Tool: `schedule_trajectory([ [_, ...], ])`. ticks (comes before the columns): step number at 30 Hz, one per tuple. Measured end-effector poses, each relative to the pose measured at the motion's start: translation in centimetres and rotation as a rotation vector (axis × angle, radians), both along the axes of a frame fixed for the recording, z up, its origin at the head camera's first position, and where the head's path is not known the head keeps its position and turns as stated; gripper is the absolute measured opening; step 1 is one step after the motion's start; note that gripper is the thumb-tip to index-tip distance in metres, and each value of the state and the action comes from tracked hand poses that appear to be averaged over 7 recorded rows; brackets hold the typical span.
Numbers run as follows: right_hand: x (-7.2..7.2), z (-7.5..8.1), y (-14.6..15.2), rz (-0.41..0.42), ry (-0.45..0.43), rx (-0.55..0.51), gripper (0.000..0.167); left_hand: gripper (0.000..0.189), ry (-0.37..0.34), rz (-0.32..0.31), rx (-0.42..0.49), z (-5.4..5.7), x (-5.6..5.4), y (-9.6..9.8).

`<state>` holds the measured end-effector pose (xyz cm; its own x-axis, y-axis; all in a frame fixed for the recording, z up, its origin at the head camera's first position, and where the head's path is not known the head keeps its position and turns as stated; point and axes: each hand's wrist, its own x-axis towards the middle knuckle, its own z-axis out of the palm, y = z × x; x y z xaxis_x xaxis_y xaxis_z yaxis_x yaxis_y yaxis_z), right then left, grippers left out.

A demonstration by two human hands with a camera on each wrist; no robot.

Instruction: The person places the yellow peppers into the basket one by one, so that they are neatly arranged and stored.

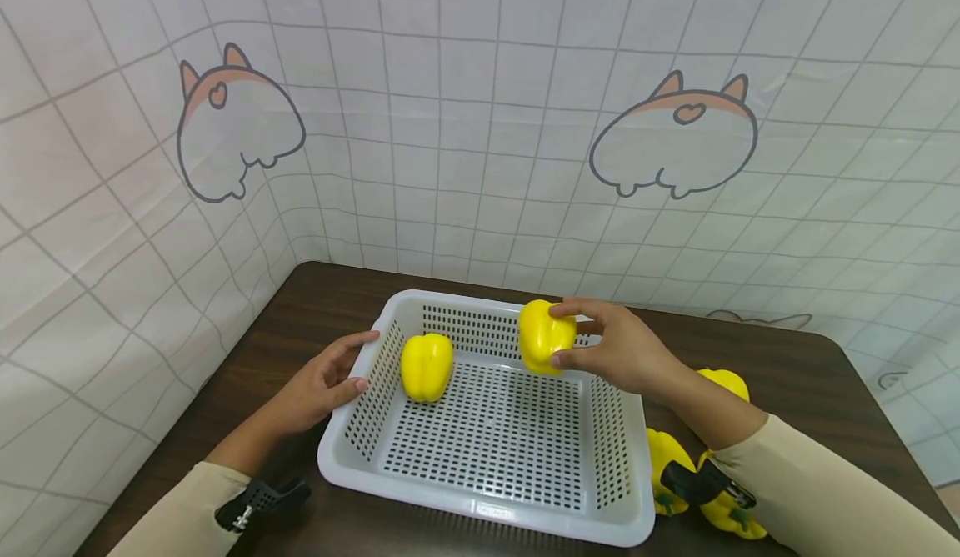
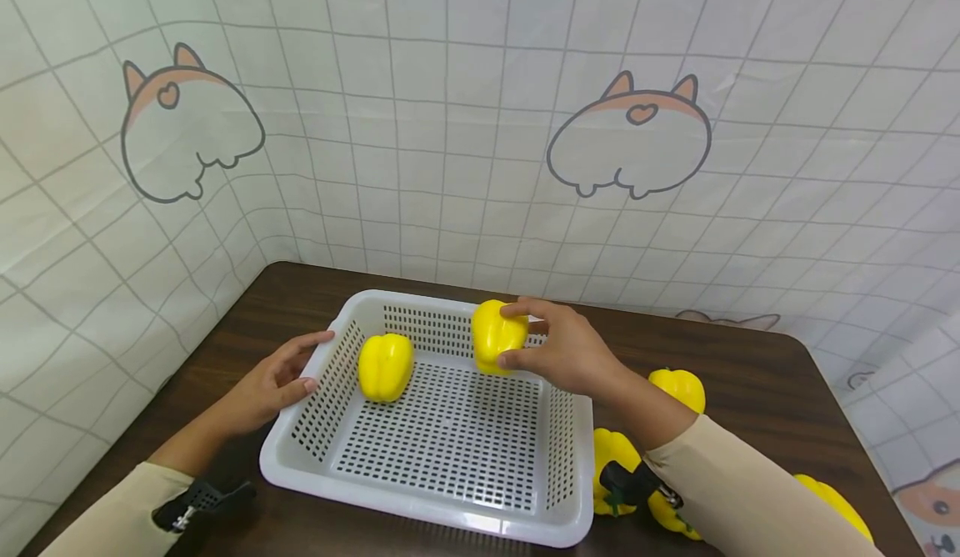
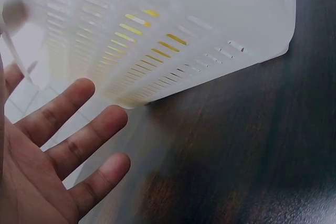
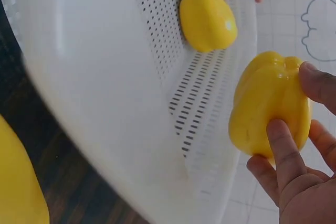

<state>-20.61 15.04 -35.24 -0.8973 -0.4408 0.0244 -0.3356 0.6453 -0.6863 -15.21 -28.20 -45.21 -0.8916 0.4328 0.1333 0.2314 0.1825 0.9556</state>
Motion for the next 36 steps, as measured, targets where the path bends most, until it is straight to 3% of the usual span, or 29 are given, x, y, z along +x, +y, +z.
schedule_trajectory([
  [15, -0.1, -0.1, -2.2, -0.011, -0.030, 0.006, 0.065, 0.069, -0.025, -0.067, 0.025, -0.2, -0.5, -0.5],
  [36, -0.4, -1.6, -5.1, -0.028, -0.067, -0.038, 0.063, 0.070, -0.044, -0.070, 0.031, -0.3, -0.7, -0.7],
])
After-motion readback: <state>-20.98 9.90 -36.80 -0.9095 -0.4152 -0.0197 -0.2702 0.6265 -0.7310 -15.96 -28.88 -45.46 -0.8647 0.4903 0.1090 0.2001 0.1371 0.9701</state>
